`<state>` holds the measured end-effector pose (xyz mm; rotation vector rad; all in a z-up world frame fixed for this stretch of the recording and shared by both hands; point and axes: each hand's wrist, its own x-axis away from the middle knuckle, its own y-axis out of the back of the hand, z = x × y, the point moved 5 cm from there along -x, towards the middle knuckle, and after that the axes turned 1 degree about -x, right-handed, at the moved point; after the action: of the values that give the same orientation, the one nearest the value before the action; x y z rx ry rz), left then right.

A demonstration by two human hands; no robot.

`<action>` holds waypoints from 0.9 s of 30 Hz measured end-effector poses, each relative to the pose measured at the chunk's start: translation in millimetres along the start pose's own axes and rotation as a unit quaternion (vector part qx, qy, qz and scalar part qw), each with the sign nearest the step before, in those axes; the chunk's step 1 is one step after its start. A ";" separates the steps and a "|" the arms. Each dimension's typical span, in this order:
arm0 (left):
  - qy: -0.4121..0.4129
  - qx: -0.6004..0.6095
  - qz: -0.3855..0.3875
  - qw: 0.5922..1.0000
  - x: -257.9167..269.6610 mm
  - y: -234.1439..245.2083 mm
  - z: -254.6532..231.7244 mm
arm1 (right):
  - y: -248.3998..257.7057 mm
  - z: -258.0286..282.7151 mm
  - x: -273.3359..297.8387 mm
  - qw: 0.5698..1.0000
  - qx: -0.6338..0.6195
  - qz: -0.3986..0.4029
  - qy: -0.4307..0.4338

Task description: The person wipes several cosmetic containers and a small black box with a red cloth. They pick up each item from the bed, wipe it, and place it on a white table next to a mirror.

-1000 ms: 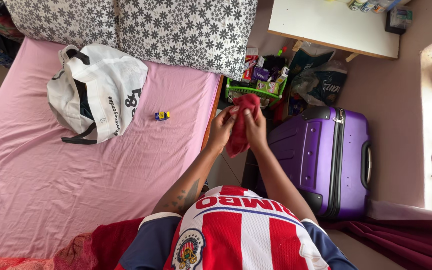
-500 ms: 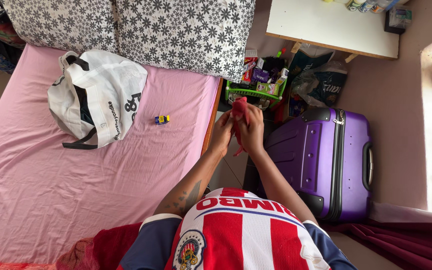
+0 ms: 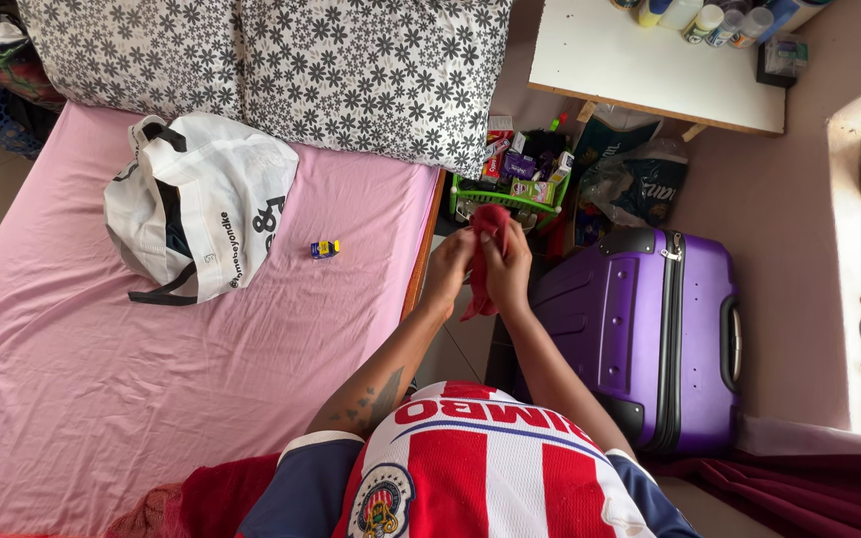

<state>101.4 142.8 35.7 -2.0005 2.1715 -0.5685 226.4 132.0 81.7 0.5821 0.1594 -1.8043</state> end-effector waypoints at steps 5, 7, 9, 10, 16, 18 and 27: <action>0.005 0.004 0.069 0.998 6.4 -1.2 -8.1 | 12.5 -26.0 1.4 0.961 -0.192 0.000 -0.198; 0.020 0.021 0.101 0.994 12.8 -2.6 -6.7 | 18.1 -28.5 4.4 0.953 -0.218 -0.005 -0.210; 0.031 0.043 0.110 0.993 14.3 -1.3 -4.1 | 22.1 -31.2 5.4 0.946 -0.242 -0.010 -0.216; 0.036 0.055 0.114 0.991 14.8 -1.8 -0.4 | 23.9 -32.2 5.3 0.943 -0.252 -0.013 -0.217; 0.022 0.061 0.019 0.998 9.8 -6.8 27.8 | 32.6 14.9 20.3 0.998 -0.003 -0.052 0.031; 0.028 0.100 -0.002 0.995 6.1 -8.7 39.8 | 32.2 36.3 26.2 0.983 0.120 -0.039 0.133; 0.049 0.139 0.056 0.987 24.6 -34.6 41.7 | 68.9 -30.4 31.4 0.970 -0.167 -0.052 -0.168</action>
<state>145.5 109.4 13.6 -1.7285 2.1047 -0.9132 293.5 95.2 53.5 0.0262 0.2594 -1.8961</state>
